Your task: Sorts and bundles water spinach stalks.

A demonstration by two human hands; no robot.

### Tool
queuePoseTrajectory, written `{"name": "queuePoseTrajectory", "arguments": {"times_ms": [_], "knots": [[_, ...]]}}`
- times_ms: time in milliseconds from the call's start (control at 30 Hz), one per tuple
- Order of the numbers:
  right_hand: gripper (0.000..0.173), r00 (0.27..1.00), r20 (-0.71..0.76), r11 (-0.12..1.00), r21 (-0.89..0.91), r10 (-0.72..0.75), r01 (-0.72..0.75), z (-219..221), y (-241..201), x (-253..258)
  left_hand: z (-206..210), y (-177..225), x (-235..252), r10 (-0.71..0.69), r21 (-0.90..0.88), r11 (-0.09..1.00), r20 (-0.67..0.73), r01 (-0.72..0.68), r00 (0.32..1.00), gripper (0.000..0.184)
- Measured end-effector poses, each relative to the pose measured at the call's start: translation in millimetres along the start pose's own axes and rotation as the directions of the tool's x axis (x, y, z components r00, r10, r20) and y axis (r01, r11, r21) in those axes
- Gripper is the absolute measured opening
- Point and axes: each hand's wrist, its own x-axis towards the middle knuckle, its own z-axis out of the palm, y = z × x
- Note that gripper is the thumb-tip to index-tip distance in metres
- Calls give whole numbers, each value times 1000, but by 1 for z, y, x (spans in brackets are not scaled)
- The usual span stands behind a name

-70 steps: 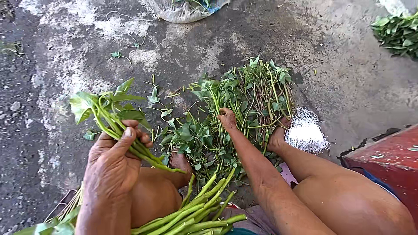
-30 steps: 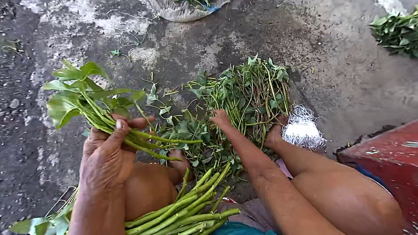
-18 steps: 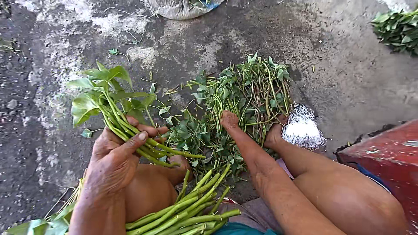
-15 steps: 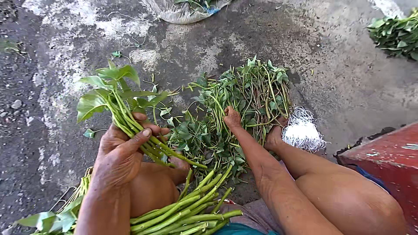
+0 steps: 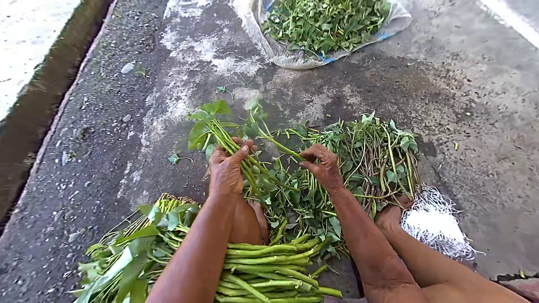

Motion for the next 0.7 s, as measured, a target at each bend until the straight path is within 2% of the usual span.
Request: {"name": "queuePoseTrajectory", "arguments": {"times_ms": [200,333,467,600,700], "knots": [[13,984,14,984,9,-176,176,7,-26,3,-1,1,5,-64,6,998,-77,64,995,21],[14,975,112,981,-24,-190,194,2,-31,5,-4,3,5,-79,-22,997,-57,78,995,23],[14,977,162,990,41,-137,132,-1,-26,3,-4,7,2,-101,-74,992,-24,99,995,28],[13,960,269,990,137,-80,45,-1,-28,5,-9,6,4,-129,-82,988,69,135,989,28],[15,913,408,978,198,-23,-64,0,-23,4,-10,9,4,-147,-67,986,123,156,981,14]]}}
